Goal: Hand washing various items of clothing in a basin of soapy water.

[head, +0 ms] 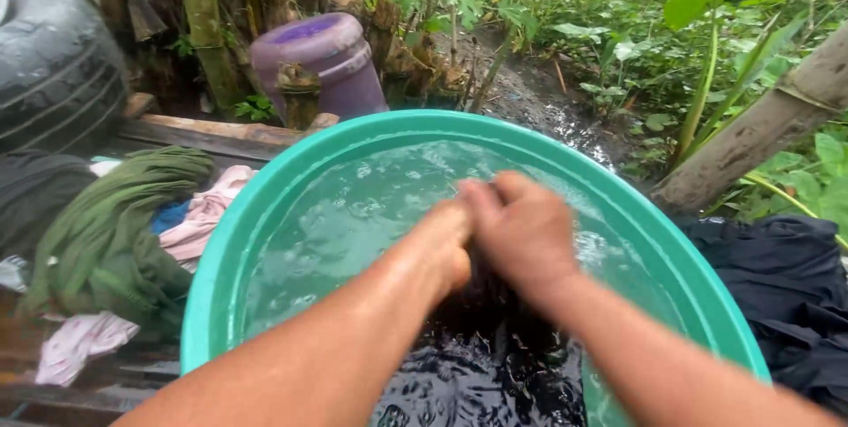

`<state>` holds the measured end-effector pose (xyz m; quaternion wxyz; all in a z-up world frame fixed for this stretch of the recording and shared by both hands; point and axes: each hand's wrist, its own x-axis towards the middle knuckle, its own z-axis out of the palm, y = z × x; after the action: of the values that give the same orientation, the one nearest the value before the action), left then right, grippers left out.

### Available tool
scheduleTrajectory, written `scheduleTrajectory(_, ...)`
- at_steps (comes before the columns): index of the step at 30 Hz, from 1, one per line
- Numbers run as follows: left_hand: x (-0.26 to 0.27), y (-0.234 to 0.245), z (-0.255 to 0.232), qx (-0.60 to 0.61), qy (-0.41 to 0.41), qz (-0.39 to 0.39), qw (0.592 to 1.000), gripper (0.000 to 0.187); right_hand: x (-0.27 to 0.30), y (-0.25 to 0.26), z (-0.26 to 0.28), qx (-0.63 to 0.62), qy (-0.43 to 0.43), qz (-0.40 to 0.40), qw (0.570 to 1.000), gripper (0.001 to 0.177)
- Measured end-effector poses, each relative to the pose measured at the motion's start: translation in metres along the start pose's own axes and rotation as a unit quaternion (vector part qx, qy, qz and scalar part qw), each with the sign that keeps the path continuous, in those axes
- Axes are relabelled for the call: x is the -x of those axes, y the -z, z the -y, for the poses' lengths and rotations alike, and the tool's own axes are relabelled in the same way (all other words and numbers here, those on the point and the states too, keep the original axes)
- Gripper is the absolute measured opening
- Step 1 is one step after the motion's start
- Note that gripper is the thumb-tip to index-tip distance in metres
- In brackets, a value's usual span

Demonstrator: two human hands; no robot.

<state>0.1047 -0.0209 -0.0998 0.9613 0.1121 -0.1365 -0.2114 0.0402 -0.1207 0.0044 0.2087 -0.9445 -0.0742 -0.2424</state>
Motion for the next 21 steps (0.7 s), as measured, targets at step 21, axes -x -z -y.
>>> scheduleTrajectory(21, -0.011, -0.006, -0.005, -0.083, 0.051, -0.244, 0.965, 0.042, -0.033, -0.039, 0.007, -0.056, -0.059, -0.029, 0.996, 0.037)
